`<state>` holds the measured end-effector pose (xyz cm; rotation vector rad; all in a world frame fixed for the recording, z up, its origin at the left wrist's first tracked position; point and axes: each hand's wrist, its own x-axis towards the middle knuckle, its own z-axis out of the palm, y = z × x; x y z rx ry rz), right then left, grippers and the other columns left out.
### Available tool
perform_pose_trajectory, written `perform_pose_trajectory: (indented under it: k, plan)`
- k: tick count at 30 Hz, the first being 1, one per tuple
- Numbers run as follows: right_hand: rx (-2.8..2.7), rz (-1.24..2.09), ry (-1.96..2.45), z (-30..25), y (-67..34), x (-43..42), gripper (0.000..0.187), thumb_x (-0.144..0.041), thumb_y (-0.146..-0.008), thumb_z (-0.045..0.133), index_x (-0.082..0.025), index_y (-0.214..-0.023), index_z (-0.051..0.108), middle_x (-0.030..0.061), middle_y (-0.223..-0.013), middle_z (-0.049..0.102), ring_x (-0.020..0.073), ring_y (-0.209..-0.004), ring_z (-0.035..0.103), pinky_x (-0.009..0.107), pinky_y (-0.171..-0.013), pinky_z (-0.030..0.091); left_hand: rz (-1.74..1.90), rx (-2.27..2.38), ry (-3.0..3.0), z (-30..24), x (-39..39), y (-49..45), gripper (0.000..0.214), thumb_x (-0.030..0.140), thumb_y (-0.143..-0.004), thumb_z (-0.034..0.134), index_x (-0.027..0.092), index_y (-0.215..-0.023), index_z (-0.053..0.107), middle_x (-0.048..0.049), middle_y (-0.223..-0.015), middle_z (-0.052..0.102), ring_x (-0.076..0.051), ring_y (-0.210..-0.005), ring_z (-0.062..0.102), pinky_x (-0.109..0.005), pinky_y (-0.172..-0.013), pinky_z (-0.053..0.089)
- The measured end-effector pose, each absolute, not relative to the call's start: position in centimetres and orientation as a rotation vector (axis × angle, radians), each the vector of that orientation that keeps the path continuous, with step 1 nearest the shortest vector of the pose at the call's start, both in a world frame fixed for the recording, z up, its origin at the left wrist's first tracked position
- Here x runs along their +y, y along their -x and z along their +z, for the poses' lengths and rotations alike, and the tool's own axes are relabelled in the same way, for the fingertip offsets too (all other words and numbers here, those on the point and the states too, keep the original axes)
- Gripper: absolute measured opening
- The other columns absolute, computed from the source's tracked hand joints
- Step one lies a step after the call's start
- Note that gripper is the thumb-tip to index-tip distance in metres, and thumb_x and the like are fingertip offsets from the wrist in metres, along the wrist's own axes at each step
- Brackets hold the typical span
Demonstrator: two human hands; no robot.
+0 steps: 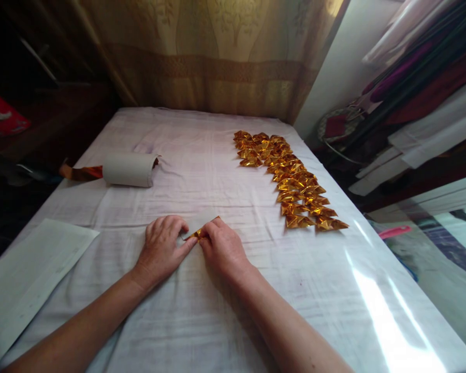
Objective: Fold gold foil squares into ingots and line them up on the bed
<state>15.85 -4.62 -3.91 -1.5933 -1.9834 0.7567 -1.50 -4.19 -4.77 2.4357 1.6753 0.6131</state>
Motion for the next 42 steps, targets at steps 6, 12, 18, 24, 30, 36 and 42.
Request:
perform_pose_trajectory:
  k: [6, 12, 18, 24, 30, 36, 42]
  plan:
    - [-1.964, 0.724, 1.550, -4.3, -15.9, -4.7, 0.015, -0.007, -0.081, 0.061, -0.021, -0.076, 0.057, 0.0004, -0.085, 0.060, 0.0149, -0.079, 0.057, 0.026, -0.071, 0.042, 0.618, 1.660, -2.361, -4.8, -3.9, 1.9, 0.009, 0.022, -0.085, 0.061, 0.024, -0.093, 0.056, -0.0024, -0.098, 0.063, -0.024, -0.098, 0.055, -0.041, -0.091, 0.037]
    - [-1.945, 0.632, 1.538, -5.0, -15.9, -4.9, 0.013, -0.009, -0.079, 0.062, -0.021, -0.077, 0.059, 0.0002, -0.084, 0.061, 0.0152, -0.079, 0.057, 0.026, -0.072, 0.042, 0.601, 1.617, -2.400, -4.6, -3.9, 2.2, 0.010, 0.017, -0.088, 0.057, 0.024, -0.092, 0.062, -0.0023, -0.103, 0.065, -0.023, -0.101, 0.055, -0.042, -0.093, 0.037]
    - [-1.899, 0.654, 1.456, -5.0, -16.2, -4.8, 0.010, -0.013, -0.083, 0.062, -0.021, -0.078, 0.063, 0.0011, -0.085, 0.064, 0.0153, -0.079, 0.060, 0.027, -0.073, 0.046, 0.697, 1.457, -2.662, -3.6, -4.9, 0.9, 0.016, 0.024, -0.089, 0.064, 0.023, -0.105, 0.067, -0.0065, -0.114, 0.068, -0.026, -0.107, 0.056, -0.044, -0.095, 0.038]
    - [-1.896, 0.701, 1.294, -5.0, -18.5, -4.3, 0.016, -0.010, -0.086, 0.056, -0.022, -0.089, 0.067, 0.0027, -0.093, 0.070, 0.0154, -0.088, 0.065, 0.028, -0.081, 0.050, 0.597, 1.383, -2.692, -3.8, -4.7, 0.8, 0.014, 0.027, -0.089, 0.066, 0.026, -0.103, 0.070, -0.0018, -0.103, 0.072, -0.022, -0.097, 0.060, -0.041, -0.089, 0.040]
    - [-2.140, 0.417, 1.162, -5.8, -20.7, -3.7, 0.029, -0.005, -0.084, 0.054, -0.022, -0.101, 0.071, 0.0056, -0.114, 0.072, 0.0203, -0.107, 0.062, 0.039, -0.096, 0.047, 0.605, 1.357, -2.641, -4.2, -3.9, 1.5, 0.017, 0.031, -0.089, 0.068, 0.029, -0.105, 0.071, -0.0006, -0.104, 0.071, -0.021, -0.098, 0.060, -0.037, -0.087, 0.041]
    - [-2.183, 0.380, 1.201, -6.1, -20.6, -3.5, 0.034, -0.007, -0.083, 0.056, -0.023, -0.109, 0.070, 0.0068, -0.120, 0.069, 0.0212, -0.110, 0.061, 0.041, -0.098, 0.047, 0.598, 1.308, -2.790, -3.9, -3.5, 1.6, 0.016, 0.033, -0.093, 0.061, 0.023, -0.104, 0.067, -0.0019, -0.095, 0.072, -0.020, -0.089, 0.062, -0.037, -0.085, 0.039]
    - [-2.203, 0.312, 1.240, -6.1, -20.4, -3.6, 0.032, -0.013, -0.087, 0.057, -0.025, -0.114, 0.069, 0.0078, -0.120, 0.069, 0.0223, -0.110, 0.060, 0.042, -0.096, 0.048, 0.635, 1.316, -2.834, -3.9, -3.5, 2.1, 0.022, 0.030, -0.099, 0.050, 0.021, -0.088, 0.066, -0.0018, -0.076, 0.069, -0.019, -0.077, 0.061, -0.036, -0.079, 0.041]
